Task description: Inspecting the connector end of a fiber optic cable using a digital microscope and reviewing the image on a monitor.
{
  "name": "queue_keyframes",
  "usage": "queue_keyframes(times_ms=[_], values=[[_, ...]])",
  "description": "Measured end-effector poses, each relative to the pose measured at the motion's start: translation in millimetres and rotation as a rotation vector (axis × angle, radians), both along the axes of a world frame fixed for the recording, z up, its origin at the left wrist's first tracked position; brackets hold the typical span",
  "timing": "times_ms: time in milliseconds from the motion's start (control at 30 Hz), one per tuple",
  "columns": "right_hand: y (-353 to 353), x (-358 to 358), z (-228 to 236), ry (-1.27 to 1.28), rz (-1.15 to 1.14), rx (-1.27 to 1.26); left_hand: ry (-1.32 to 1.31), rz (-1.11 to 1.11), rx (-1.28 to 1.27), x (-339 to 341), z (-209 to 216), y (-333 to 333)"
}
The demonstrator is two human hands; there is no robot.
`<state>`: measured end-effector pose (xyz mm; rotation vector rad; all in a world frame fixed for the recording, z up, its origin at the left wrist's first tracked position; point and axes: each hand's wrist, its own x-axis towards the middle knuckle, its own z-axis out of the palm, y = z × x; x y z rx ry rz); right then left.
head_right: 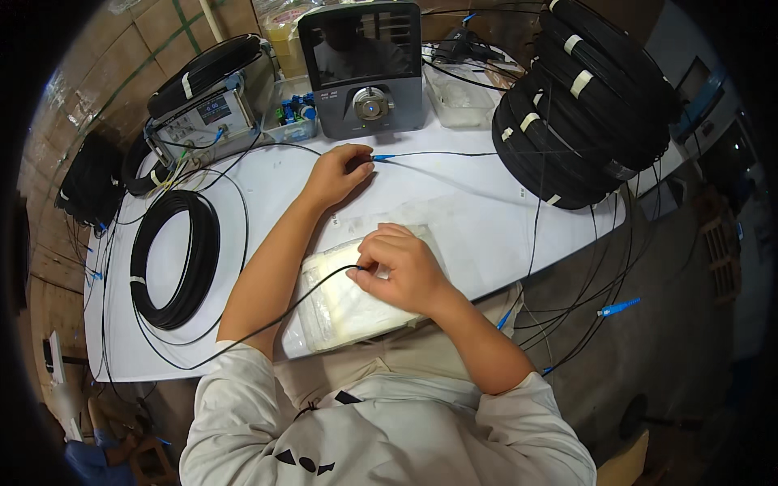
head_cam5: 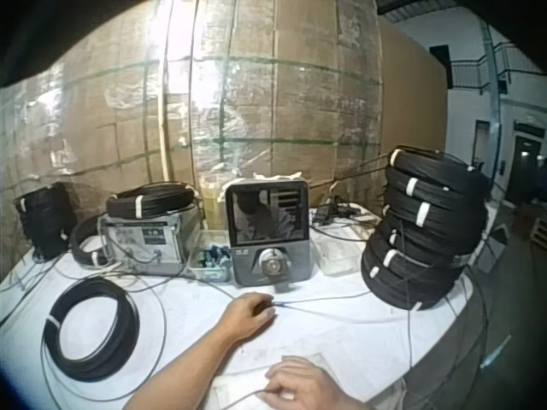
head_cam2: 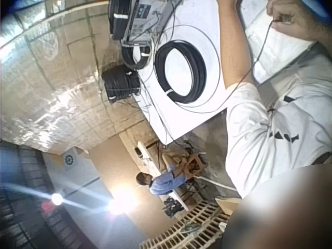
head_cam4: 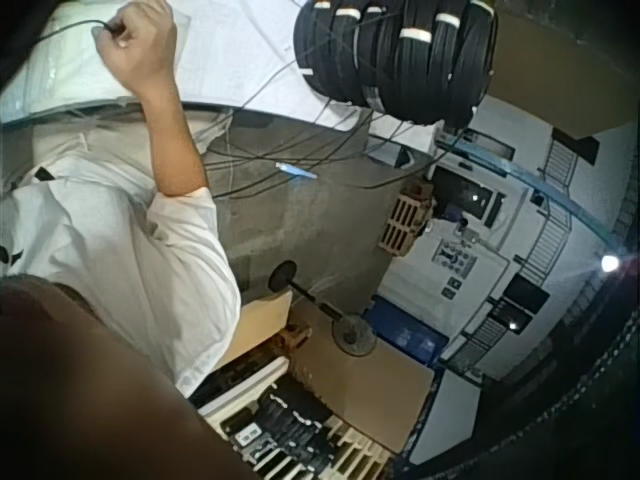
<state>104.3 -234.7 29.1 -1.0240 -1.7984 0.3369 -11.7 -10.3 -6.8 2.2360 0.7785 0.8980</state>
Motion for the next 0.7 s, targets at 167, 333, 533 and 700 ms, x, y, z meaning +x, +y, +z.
queue_keyframes(times_ms=[167,333,533,700], values=[[-5.4,3.1,-1.0,0.014,-0.095,-0.191,0.020,-0.016,0.047,0.8,0.3,-0.9],[-5.9,3.1,-1.2,0.028,-0.060,-0.097,0.019,-0.022,0.053,0.6,2.0,-2.9],[-5.3,3.3,0.4,-0.006,-0.035,-0.091,-0.017,-0.013,0.050,0.9,-4.2,1.4],[-2.5,5.3,-1.2,-0.018,-0.103,-0.144,0.030,0.000,0.041,3.2,1.9,2.2]])
